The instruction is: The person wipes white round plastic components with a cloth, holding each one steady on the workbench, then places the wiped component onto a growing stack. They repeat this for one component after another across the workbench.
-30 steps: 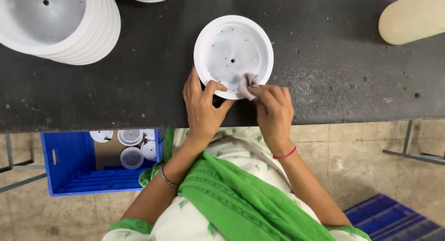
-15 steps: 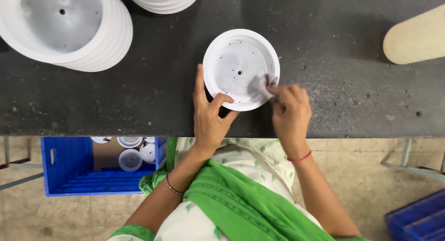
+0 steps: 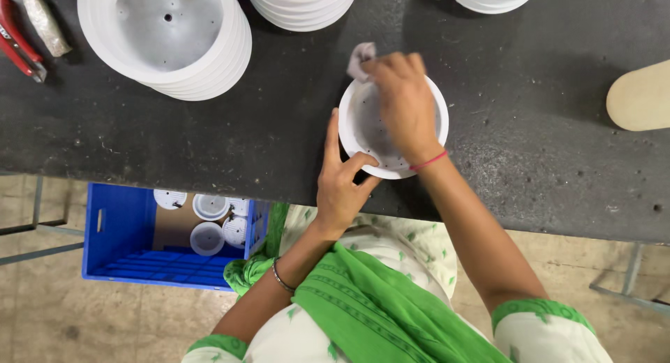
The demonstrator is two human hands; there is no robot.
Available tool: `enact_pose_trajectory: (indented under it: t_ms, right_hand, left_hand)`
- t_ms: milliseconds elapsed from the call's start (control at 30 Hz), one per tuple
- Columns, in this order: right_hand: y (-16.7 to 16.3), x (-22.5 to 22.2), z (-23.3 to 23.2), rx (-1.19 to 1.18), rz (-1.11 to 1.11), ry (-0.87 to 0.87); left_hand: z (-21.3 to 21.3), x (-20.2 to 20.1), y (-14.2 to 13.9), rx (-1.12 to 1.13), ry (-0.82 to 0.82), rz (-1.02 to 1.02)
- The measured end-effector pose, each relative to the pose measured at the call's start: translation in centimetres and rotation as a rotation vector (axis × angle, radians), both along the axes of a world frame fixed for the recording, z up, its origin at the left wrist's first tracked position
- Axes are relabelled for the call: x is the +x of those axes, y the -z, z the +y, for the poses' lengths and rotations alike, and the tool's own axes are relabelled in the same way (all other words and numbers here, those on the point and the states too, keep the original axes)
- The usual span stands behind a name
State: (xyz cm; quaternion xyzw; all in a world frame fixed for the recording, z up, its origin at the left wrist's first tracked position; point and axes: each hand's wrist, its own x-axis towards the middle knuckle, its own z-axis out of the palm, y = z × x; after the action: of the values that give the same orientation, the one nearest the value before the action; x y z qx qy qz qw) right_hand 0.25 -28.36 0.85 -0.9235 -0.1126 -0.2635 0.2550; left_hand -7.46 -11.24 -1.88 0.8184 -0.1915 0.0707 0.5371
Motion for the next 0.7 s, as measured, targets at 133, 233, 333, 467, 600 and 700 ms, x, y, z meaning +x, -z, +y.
enact_pose_trajectory:
  t_ms: [133,233,333,467,600,700]
  right_hand:
    - [-0.3,-1.7,-0.7,-0.014,0.07,0.139]
    - [-0.3,-2.6,-1.4,-0.028,0.088,0.292]
    - [0.2,-2.3,-0.8,-0.036,0.051,0.302]
    - [0.9,-1.3,0.8,0.066,0.035,0.07]
    - [0.8,-1.3,1.4,0.06,0.057,-0.228]
    - [0.6,-1.6,1.3,0.037,0.047,-0.154]
  left_hand:
    - [0.1,0.1,0.1,-0.038,0.011,0.015]
    - [0.1,0.4,0.0,-0.042,0.01,-0.001]
    - [0.1,0.5,0.1,-0.038,0.011,0.004]
    - [0.2,0.2,0.4,-0.047,0.016,0.017]
    - [0.1,0.1,0.8,-0.024,-0.02,0.017]
    - [0.1,-0.2,1.1,-0.057,-0.002,-0.003]
